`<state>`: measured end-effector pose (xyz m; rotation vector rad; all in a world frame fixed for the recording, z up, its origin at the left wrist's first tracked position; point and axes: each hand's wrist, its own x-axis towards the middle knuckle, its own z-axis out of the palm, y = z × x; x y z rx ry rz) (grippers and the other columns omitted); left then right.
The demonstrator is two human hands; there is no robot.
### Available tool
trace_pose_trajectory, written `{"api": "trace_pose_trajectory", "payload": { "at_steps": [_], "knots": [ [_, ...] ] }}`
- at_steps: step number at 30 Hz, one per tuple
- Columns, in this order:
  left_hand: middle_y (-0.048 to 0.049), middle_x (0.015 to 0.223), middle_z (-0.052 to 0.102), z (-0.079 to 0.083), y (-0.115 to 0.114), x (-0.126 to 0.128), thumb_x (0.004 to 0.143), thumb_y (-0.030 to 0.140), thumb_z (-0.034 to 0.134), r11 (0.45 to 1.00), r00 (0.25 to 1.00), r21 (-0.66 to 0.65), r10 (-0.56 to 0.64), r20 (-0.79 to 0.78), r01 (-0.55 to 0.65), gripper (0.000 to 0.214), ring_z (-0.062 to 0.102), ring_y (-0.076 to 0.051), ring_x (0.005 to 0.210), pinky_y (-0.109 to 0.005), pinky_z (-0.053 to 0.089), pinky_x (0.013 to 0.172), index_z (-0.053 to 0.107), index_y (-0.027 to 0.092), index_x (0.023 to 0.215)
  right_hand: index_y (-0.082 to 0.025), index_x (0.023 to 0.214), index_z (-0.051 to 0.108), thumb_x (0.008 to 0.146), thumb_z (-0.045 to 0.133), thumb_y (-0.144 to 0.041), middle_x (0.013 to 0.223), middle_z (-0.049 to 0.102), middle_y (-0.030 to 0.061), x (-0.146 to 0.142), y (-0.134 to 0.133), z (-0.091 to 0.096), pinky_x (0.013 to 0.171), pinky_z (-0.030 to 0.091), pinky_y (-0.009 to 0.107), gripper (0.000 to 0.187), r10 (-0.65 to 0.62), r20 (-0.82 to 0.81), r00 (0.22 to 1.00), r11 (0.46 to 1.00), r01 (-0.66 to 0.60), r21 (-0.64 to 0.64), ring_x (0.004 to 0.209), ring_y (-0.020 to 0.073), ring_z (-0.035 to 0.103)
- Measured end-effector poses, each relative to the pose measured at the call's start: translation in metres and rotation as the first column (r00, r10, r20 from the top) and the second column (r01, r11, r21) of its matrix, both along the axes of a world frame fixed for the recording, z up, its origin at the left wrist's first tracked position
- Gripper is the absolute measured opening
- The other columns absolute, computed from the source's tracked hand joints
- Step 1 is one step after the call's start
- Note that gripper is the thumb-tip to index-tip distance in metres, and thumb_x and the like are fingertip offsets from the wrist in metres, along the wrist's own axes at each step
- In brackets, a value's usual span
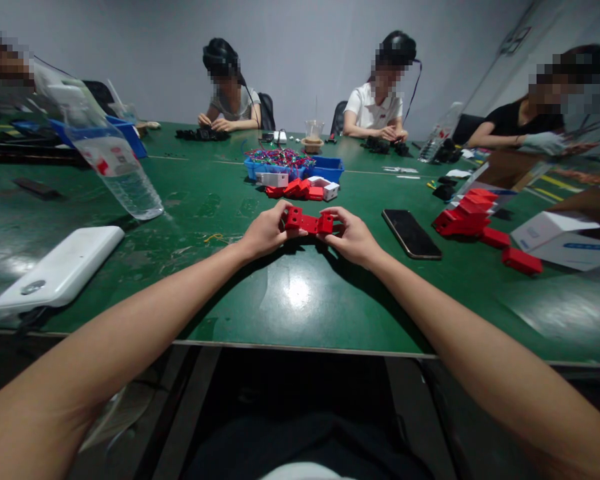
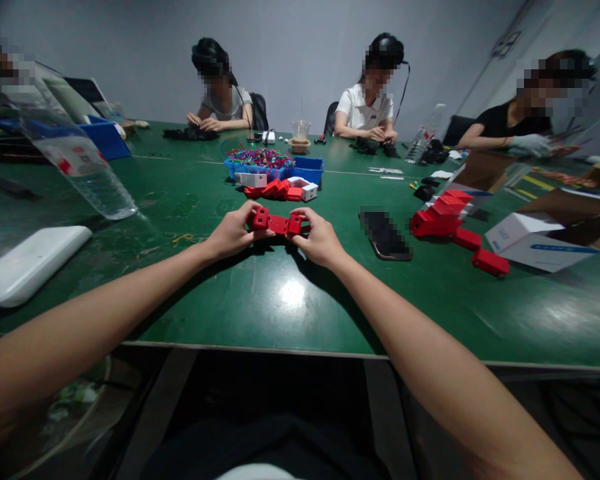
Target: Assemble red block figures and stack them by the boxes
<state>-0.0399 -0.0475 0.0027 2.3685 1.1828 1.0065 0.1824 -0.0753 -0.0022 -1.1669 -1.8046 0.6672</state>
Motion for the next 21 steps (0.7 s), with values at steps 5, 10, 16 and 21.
{"api": "trace_pose_trajectory", "payload": {
  "at_steps": [5,10,16,21],
  "knots": [
    [-0.0041,0.09,0.067,-0.0014,0.0014,-0.0039,0.078,0.049,0.069,0.997,0.992,0.073,0.007,-0.127,0.002,0.047,0.06,-0.017,0.073,-0.026,0.042,0.064,0.054,0.019,0.11,-0.018,0.104,0.06,0.067,0.067,-0.019,0.098,0.069,0.0055,-0.0029,-0.0035,0.0034,0.069,0.053,0.031,0.037,-0.034,-0.005,0.999,0.999,0.034,0.022,0.083,0.0193,0.066],
    [-0.0057,0.099,0.067,-0.0001,0.0005,-0.005,0.079,0.042,0.067,0.994,0.988,0.095,-0.03,-0.151,0.045,0.039,0.062,-0.019,0.081,-0.026,0.043,0.068,0.057,0.019,0.109,-0.018,0.102,0.062,0.065,0.066,-0.015,0.099,0.069,0.0049,-0.0036,-0.0059,0.0069,0.063,0.051,0.028,0.037,-0.054,0.007,0.999,0.998,0.054,0.034,0.081,0.0183,0.066],
    [-0.0049,0.096,0.069,0.0016,-0.0005,-0.0054,0.078,0.042,0.067,0.997,0.986,0.048,-0.043,-0.163,0.052,0.04,0.065,-0.02,0.081,-0.027,0.045,0.07,0.057,0.02,0.11,-0.018,0.103,0.063,0.066,0.062,-0.012,0.105,0.067,0.007,-0.0029,-0.0067,0.0084,0.058,0.047,0.025,0.037,-0.053,0.051,0.997,0.99,0.046,0.133,0.083,0.018,0.066],
    [-0.005,0.096,0.07,0.0022,-0.0013,-0.0055,0.077,0.04,0.068,0.999,0.985,0.032,-0.033,-0.166,0.039,0.04,0.066,-0.02,0.082,-0.027,0.046,0.071,0.057,0.021,0.11,-0.018,0.103,0.063,0.067,0.064,-0.013,0.107,0.065,0.0074,-0.0026,-0.0074,0.0094,0.056,0.046,0.024,0.036,-0.048,0.07,0.996,0.984,0.035,0.173,0.084,0.0177,0.066]
  ]
}}
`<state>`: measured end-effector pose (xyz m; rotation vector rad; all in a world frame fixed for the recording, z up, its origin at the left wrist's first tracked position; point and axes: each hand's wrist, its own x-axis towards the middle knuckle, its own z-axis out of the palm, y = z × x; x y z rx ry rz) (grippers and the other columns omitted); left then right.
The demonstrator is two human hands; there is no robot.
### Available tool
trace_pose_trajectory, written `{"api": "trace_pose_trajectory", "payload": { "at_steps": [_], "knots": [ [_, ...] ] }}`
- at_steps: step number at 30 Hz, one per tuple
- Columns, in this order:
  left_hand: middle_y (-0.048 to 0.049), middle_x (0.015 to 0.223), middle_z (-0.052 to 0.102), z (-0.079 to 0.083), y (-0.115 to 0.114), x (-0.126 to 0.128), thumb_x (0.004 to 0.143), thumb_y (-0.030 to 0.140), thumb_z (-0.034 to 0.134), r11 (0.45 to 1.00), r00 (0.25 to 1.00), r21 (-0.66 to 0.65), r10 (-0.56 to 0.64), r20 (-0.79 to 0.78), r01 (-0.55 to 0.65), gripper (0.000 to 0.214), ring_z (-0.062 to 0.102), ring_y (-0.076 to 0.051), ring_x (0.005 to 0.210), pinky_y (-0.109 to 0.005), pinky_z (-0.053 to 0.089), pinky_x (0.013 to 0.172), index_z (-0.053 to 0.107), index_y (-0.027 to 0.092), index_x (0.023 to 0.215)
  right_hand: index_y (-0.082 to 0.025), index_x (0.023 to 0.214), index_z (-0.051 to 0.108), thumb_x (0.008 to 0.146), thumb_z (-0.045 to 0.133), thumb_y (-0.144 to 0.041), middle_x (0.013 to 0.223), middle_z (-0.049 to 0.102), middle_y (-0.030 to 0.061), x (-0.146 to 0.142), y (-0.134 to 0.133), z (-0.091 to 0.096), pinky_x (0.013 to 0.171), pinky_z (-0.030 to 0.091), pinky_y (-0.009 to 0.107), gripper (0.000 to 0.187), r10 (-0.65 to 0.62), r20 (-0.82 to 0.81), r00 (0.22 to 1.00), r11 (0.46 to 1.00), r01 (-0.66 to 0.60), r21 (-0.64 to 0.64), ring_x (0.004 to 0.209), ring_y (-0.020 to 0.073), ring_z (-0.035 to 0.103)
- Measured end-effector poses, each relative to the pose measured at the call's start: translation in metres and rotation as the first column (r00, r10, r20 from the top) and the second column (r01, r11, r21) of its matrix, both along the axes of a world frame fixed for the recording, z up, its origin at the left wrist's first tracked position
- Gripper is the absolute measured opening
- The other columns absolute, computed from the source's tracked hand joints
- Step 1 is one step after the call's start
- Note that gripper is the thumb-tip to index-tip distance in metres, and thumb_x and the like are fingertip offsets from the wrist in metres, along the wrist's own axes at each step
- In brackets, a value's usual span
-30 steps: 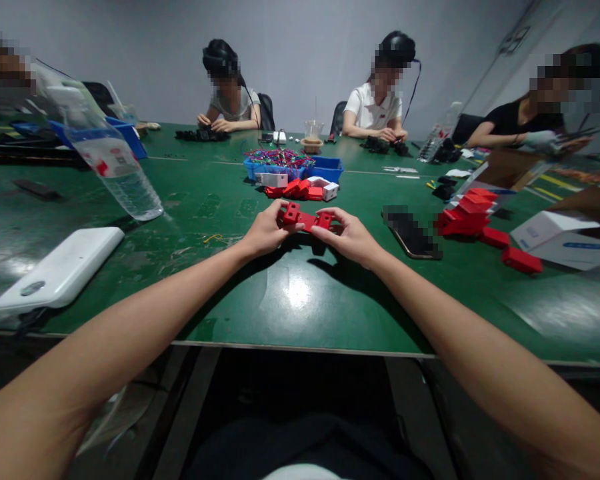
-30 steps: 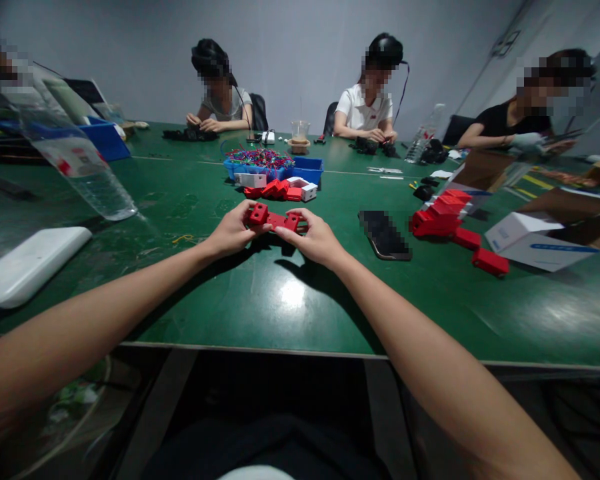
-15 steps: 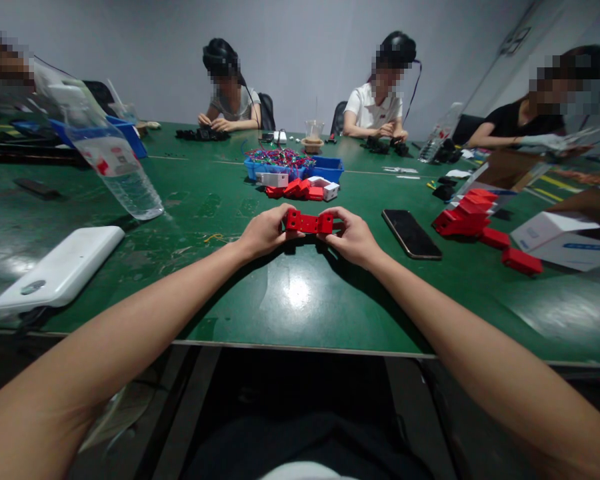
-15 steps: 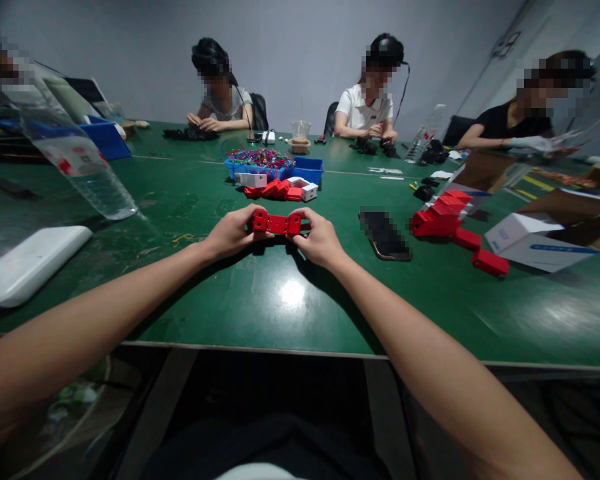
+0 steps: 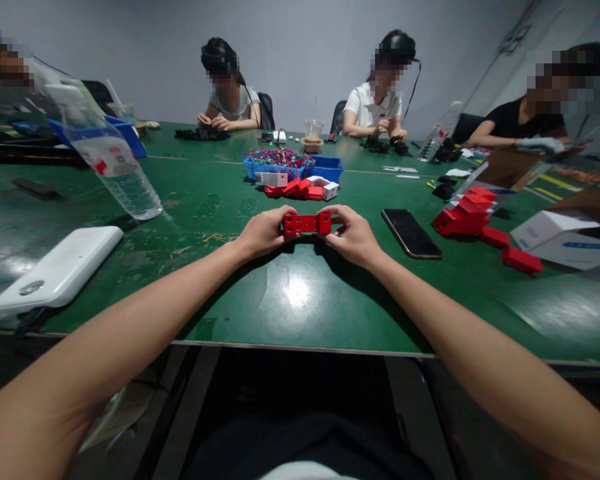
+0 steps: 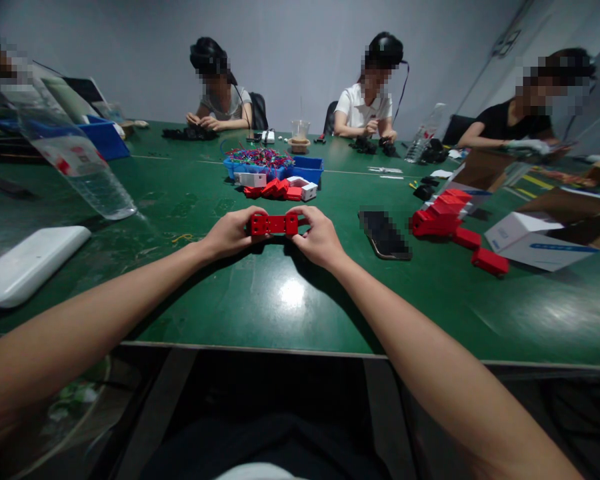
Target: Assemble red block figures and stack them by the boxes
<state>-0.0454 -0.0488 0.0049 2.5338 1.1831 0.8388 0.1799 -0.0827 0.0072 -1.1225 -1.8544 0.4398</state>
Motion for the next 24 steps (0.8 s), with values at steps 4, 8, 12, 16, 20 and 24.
{"api": "trace_pose_trajectory", "payload": {
  "at_steps": [4,8,12,16,20,24],
  "knots": [
    [-0.0053,0.093,0.07,0.0005,-0.0009,0.0004,0.077,0.05,0.067,1.0,1.0,-0.018,0.019,0.005,-0.018,0.043,0.065,-0.02,0.079,-0.028,0.045,0.069,0.058,0.02,0.108,-0.018,0.106,0.064,0.07,0.067,-0.02,0.109,0.066,0.0082,0.0,-0.0001,-0.0001,0.058,0.047,0.026,0.037,-0.011,-0.002,1.0,1.0,0.011,0.018,0.084,0.0185,0.066],
    [-0.0045,0.084,0.068,0.0017,-0.0021,0.001,0.074,0.059,0.068,0.999,0.999,-0.033,0.037,0.002,-0.037,0.05,0.063,-0.019,0.072,-0.027,0.044,0.065,0.057,0.019,0.101,-0.019,0.111,0.062,0.074,0.066,-0.024,0.108,0.068,0.0085,-0.0004,0.0006,-0.0005,0.071,0.052,0.031,0.038,-0.017,-0.013,1.0,1.0,0.017,0.024,0.088,0.02,0.065],
    [-0.0036,0.08,0.067,0.0017,-0.0019,0.0011,0.072,0.061,0.069,0.999,0.999,-0.025,0.031,-0.014,-0.031,0.049,0.06,-0.018,0.068,-0.026,0.041,0.062,0.056,0.019,0.095,-0.018,0.112,0.062,0.074,0.066,-0.024,0.108,0.069,0.0092,-0.0007,0.0007,0.0,0.076,0.053,0.033,0.039,-0.022,-0.005,1.0,1.0,0.022,0.012,0.09,0.021,0.066],
    [-0.0031,0.079,0.066,0.0004,-0.0003,0.0006,0.072,0.062,0.069,0.999,1.0,-0.024,0.023,-0.008,-0.024,0.05,0.06,-0.017,0.067,-0.026,0.04,0.06,0.056,0.019,0.093,-0.019,0.112,0.062,0.074,0.067,-0.026,0.109,0.069,0.0091,-0.0004,-0.0004,0.0012,0.077,0.053,0.034,0.039,-0.022,0.006,1.0,1.0,0.022,-0.003,0.09,0.0216,0.066],
    [-0.0026,0.077,0.065,0.0007,0.0001,0.0006,0.071,0.063,0.069,1.0,1.0,-0.025,0.013,-0.006,-0.014,0.05,0.058,-0.016,0.065,-0.025,0.039,0.059,0.056,0.019,0.091,-0.019,0.112,0.062,0.075,0.067,-0.028,0.108,0.07,0.0091,-0.0003,-0.0014,0.0017,0.077,0.053,0.035,0.038,-0.022,0.014,1.0,1.0,0.022,0.008,0.087,0.0213,0.066],
    [-0.0017,0.072,0.062,0.0035,-0.0014,0.0015,0.07,0.061,0.071,0.999,0.999,-0.032,0.014,-0.031,-0.015,0.046,0.054,-0.015,0.061,-0.025,0.036,0.056,0.055,0.018,0.081,-0.018,0.112,0.063,0.076,0.067,-0.03,0.106,0.07,0.0092,-0.0006,-0.0019,0.0016,0.077,0.053,0.035,0.038,-0.011,0.019,1.0,1.0,0.011,0.004,0.085,0.0207,0.067]
  ]
}}
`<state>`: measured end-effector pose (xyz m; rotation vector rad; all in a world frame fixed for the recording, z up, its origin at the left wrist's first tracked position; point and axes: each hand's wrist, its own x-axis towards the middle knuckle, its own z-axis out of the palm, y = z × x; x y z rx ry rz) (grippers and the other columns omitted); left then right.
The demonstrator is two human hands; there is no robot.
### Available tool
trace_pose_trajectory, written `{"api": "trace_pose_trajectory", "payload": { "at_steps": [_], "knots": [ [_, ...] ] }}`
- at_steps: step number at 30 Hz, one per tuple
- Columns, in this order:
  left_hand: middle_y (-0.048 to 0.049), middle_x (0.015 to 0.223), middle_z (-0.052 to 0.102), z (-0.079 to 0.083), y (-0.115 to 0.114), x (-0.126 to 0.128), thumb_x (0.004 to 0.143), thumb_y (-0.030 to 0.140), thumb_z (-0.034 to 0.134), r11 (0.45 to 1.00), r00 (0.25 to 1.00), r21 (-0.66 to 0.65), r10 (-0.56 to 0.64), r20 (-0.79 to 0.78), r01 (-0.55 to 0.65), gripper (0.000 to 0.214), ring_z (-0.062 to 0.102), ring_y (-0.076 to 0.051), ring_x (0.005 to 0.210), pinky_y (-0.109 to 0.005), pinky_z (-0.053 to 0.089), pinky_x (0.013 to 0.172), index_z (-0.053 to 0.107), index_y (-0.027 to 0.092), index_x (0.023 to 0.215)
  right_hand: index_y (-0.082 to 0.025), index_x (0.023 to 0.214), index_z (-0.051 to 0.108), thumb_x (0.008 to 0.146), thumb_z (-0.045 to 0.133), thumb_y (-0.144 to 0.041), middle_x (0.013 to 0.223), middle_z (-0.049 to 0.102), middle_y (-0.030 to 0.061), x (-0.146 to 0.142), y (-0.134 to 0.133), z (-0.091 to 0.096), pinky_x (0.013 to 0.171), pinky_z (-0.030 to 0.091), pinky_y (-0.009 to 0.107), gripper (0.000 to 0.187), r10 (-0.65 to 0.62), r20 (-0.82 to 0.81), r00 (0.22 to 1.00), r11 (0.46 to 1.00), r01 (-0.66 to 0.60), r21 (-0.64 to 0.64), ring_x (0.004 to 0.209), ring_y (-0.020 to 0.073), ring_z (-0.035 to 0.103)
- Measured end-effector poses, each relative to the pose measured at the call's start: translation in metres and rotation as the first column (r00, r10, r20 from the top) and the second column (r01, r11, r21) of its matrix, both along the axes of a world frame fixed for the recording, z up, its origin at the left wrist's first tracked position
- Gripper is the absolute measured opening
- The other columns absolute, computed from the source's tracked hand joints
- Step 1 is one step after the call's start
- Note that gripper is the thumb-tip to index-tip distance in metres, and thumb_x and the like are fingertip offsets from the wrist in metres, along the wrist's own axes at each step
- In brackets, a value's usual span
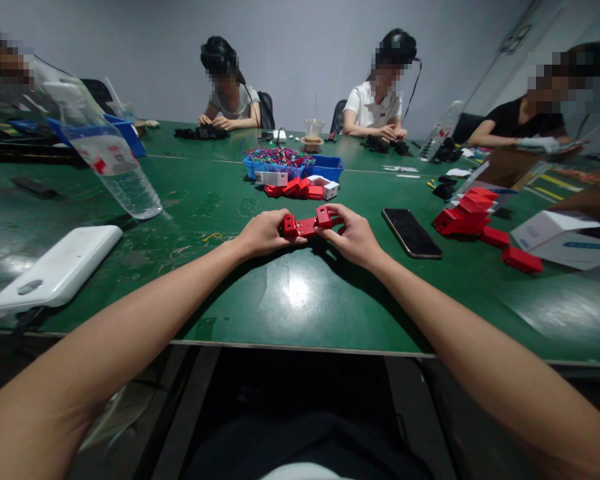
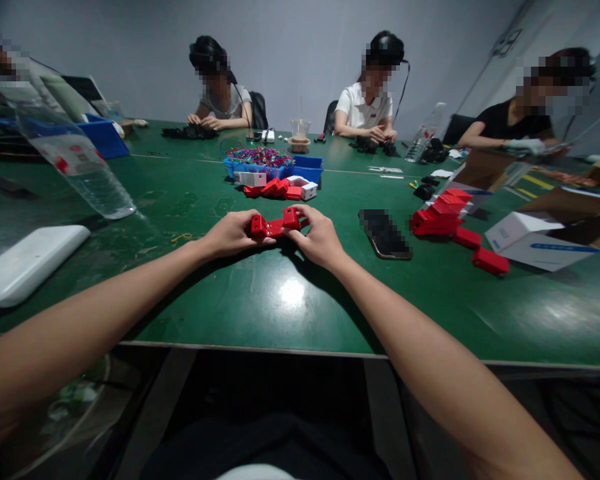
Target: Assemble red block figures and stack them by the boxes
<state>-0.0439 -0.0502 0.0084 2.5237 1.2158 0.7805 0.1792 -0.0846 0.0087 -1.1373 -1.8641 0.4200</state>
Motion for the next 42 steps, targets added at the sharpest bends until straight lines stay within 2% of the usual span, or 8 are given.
{"api": "trace_pose_trajectory", "payload": {
  "at_steps": [7,18,24,29,32,36,40,42],
  "knots": [
    [-0.0003,0.069,0.059,0.0023,-0.0007,0.0,0.071,0.058,0.07,1.0,1.0,-0.02,-0.016,-0.007,0.015,0.044,0.051,-0.014,0.06,-0.025,0.033,0.055,0.052,0.019,0.076,-0.017,0.113,0.062,0.076,0.067,-0.029,0.105,0.07,0.0092,0.0004,-0.0006,0.0009,0.077,0.053,0.033,0.039,0.008,0.016,1.0,1.0,-0.008,0.003,0.087,0.0206,0.066],
    [-0.0012,0.072,0.058,0.0007,-0.0013,0.0015,0.071,0.064,0.068,1.0,1.0,0.024,-0.008,-0.016,0.008,0.048,0.05,-0.014,0.061,-0.025,0.032,0.055,0.053,0.019,0.077,-0.018,0.114,0.057,0.079,0.061,-0.026,0.107,0.069,0.01,-0.0004,0.0,-0.0023,0.081,0.052,0.035,0.036,0.0,0.053,0.999,1.0,0.0,0.012,0.094,0.0226,0.066],
    [-0.0051,0.088,0.065,-0.0003,-0.0004,0.0016,0.072,0.065,0.067,0.996,1.0,0.092,0.003,0.001,-0.003,0.054,0.058,-0.018,0.072,-0.026,0.04,0.062,0.054,0.018,0.096,-0.018,0.114,0.059,0.082,0.061,-0.035,0.103,0.071,0.0102,0.0,0.004,-0.0065,0.082,0.052,0.038,0.036,-0.088,0.035,0.996,0.995,0.089,-0.035,0.09,0.0236,0.066],
    [-0.0078,0.105,0.065,-0.0009,-0.0017,0.0012,0.071,0.064,0.07,0.996,0.999,0.091,-0.024,0.027,0.021,0.07,0.063,-0.02,0.08,-0.029,0.046,0.068,0.047,0.019,0.12,-0.016,0.113,0.061,0.083,0.06,-0.04,0.105,0.07,0.0118,0.0011,0.0063,-0.0068,0.084,0.051,0.04,0.039,-0.117,0.021,0.993,0.989,0.118,-0.089,0.092,0.0244,0.065],
    [-0.0079,0.11,0.064,-0.0009,-0.0028,0.0018,0.072,0.059,0.072,0.993,0.998,0.113,-0.046,0.05,0.04,0.072,0.063,-0.018,0.078,-0.029,0.048,0.071,0.044,0.019,0.125,-0.015,0.111,0.062,0.083,0.06,-0.042,0.105,0.07,0.0122,0.0013,0.0073,-0.0075,0.085,0.05,0.04,0.039,-0.122,0.002,0.993,0.986,0.121,-0.111,0.093,0.0247,0.065],
    [-0.0084,0.113,0.063,-0.0009,-0.005,0.003,0.079,0.054,0.068,0.984,0.995,0.167,-0.066,0.077,0.052,0.062,0.063,-0.017,0.081,-0.029,0.049,0.076,0.046,0.019,0.125,-0.016,0.108,0.061,0.083,0.059,-0.046,0.098,0.07,0.0099,0.0021,0.0079,-0.0073,0.08,0.052,0.038,0.038,-0.104,-0.042,0.994,0.99,0.099,-0.098,0.086,0.0228,0.066],
    [-0.0103,0.12,0.061,-0.0005,-0.0076,0.0045,0.084,0.053,0.062,0.984,0.992,0.171,-0.064,0.106,0.046,0.059,0.064,-0.02,0.09,-0.03,0.05,0.082,0.045,0.018,0.129,-0.02,0.118,0.055,0.082,0.062,-0.049,0.09,0.069,0.0059,0.0038,0.006,-0.0048,0.066,0.052,0.032,0.047,-0.052,-0.101,0.994,0.992,0.04,-0.12,0.071,0.0184,0.064],
    [-0.011,0.121,0.061,-0.0001,-0.0081,0.0051,0.085,0.054,0.059,0.986,0.99,0.165,-0.047,0.132,0.025,0.06,0.064,-0.022,0.093,-0.033,0.05,0.085,0.045,0.018,0.13,-0.021,0.123,0.051,0.078,0.067,-0.049,0.093,0.068,0.0055,0.0046,0.0052,-0.0048,0.066,0.053,0.031,0.055,0.008,-0.093,0.996,0.993,-0.02,-0.121,0.073,0.0186,0.065]
  ]
}}
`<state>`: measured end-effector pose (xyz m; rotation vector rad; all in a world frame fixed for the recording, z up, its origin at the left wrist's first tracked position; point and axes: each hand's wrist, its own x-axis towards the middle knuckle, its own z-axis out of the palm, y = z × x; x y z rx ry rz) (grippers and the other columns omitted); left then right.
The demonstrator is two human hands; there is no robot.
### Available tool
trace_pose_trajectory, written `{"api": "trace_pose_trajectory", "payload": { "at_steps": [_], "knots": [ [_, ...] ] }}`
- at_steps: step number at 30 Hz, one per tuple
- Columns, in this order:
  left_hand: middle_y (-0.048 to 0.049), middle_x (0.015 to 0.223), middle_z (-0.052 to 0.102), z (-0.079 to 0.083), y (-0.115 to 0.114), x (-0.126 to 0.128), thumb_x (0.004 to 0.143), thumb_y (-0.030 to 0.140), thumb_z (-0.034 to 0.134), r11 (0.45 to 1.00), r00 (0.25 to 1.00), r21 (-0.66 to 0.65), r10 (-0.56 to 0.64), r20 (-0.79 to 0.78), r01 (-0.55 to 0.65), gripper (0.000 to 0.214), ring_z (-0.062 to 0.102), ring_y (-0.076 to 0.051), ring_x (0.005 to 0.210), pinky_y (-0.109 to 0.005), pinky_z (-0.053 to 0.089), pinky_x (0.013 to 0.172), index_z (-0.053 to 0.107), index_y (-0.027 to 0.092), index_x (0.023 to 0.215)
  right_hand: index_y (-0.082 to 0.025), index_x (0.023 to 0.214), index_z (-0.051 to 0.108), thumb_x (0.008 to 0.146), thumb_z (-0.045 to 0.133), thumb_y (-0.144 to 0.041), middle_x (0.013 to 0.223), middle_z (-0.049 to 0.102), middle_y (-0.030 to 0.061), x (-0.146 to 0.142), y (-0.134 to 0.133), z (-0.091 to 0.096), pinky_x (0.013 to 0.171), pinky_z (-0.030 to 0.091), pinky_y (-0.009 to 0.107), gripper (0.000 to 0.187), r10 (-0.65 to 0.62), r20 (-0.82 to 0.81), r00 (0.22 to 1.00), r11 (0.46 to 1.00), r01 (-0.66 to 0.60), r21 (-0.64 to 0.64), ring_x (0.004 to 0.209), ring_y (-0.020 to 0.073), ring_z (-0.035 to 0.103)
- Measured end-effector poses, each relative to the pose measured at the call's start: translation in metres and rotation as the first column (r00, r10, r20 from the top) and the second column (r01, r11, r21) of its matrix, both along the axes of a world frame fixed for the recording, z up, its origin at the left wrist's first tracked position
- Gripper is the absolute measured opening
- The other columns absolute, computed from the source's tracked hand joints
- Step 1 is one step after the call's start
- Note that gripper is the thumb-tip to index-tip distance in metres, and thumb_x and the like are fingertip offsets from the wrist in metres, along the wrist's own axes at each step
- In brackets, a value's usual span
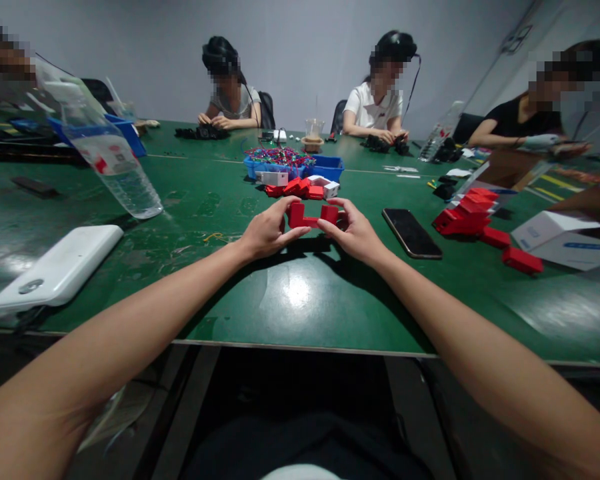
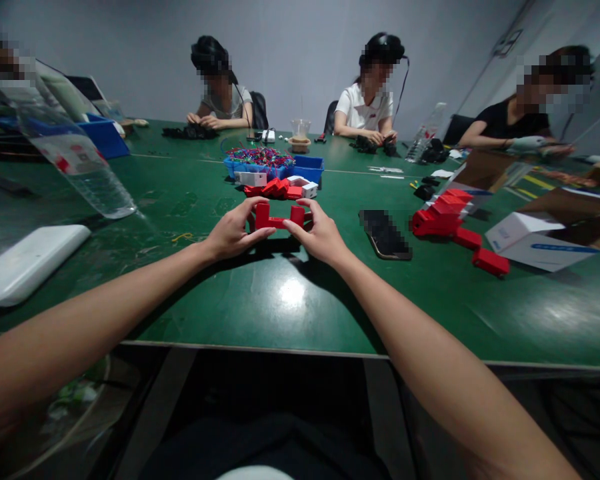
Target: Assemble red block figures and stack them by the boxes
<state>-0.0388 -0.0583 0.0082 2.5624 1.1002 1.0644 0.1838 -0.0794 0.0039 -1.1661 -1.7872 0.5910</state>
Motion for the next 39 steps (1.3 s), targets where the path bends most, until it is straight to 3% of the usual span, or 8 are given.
{"api": "trace_pose_trajectory", "payload": {
  "at_steps": [4,15,22,26,30,34,39],
  "knots": [
    [-0.0126,0.121,0.062,0.0,0.002,0.0,0.088,0.056,0.052,0.999,0.998,-0.003,0.033,0.046,-0.033,0.06,0.063,-0.025,0.102,-0.036,0.049,0.088,0.043,0.017,0.133,-0.021,0.119,0.051,0.071,0.074,-0.039,0.098,0.067,0.005,0.0,0.0,-0.004,0.073,0.053,0.032,0.056,0.109,0.073,0.991,0.994,-0.111,0.02,0.082,0.0192,0.065],
    [-0.0131,0.12,0.064,-0.002,0.006,-0.002,0.088,0.063,0.048,0.999,0.998,0.014,0.04,0.044,-0.041,0.064,0.063,-0.026,0.102,-0.036,0.049,0.089,0.047,0.016,0.131,-0.019,0.111,0.058,0.072,0.072,-0.037,0.088,0.066,0.0032,-0.002,-0.007,0.003,0.067,0.048,0.029,0.044,0.075,0.171,0.982,0.996,-0.081,0.027,0.07,0.0162,0.059],
    [-0.0156,0.121,0.064,-0.005,0.011,-0.004,0.087,0.071,0.04,0.999,0.998,0.033,0.032,0.045,-0.033,0.074,0.064,-0.027,0.104,-0.039,0.05,0.09,0.048,0.013,0.132,-0.017,0.103,0.064,0.066,0.079,-0.036,0.1,0.068,0.0079,-0.003,-0.006,0.003,0.077,0.049,0.033,0.044,0.027,0.216,0.976,0.991,-0.054,0.122,0.086,0.0207,0.063],
    [-0.0154,0.119,0.064,-0.006,0.013,-0.004,0.087,0.072,0.04,0.999,0.998,0.036,0.019,0.055,-0.021,0.075,0.065,-0.028,0.101,-0.04,0.051,0.089,0.047,0.012,0.132,-0.016,0.105,0.065,0.067,0.08,-0.037,0.096,0.07,0.0063,-0.005,-0.009,0.004,0.076,0.049,0.033,0.046,0.077,0.208,0.975,0.993,-0.095,0.077,0.081,0.0197,0.063],
    [-0.0168,0.133,0.056,-0.006,0.012,-0.003,0.087,0.063,0.051,0.997,0.998,0.071,-0.037,0.056,0.033,0.069,0.058,-0.029,0.117,-0.04,0.047,0.098,0.043,0.014,0.135,-0.017,0.111,0.065,0.07,0.078,-0.044,0.1,0.071,0.0063,-0.004,-0.01,0.004,0.078,0.05,0.033,0.051,0.167,0.163,0.972,0.985,-0.171,0.011,0.085,0.0204,0.065],
    [-0.0166,0.131,0.055,-0.004,0.009,-0.003,0.088,0.055,0.056,0.991,0.995,0.111,-0.082,0.053,0.075,0.064,0.056,-0.029,0.119,-0.042,0.046,0.101,0.041,0.015,0.136,-0.019,0.111,0.067,0.073,0.077,-0.043,0.105,0.071,0.0059,-0.003,-0.006,0.002,0.085,0.05,0.035,0.046,0.329,0.036,0.944,0.943,-0.325,-0.074,0.093,0.021,0.066],
    [-0.0153,0.123,0.055,-0.003,0.007,-0.002,0.087,0.055,0.058,0.986,0.996,0.144,-0.091,0.012,0.088,0.066,0.058,-0.029,0.113,-0.044,0.05,0.095,0.039,0.016,0.137,-0.017,0.111,0.067,0.074,0.075,-0.038,0.104,0.07,0.0059,-0.002,-0.003,0.002,0.083,0.05,0.035,0.043,0.413,-0.047,0.91,0.903,-0.416,-0.109,0.092,0.0205,0.065]
  ]
}}
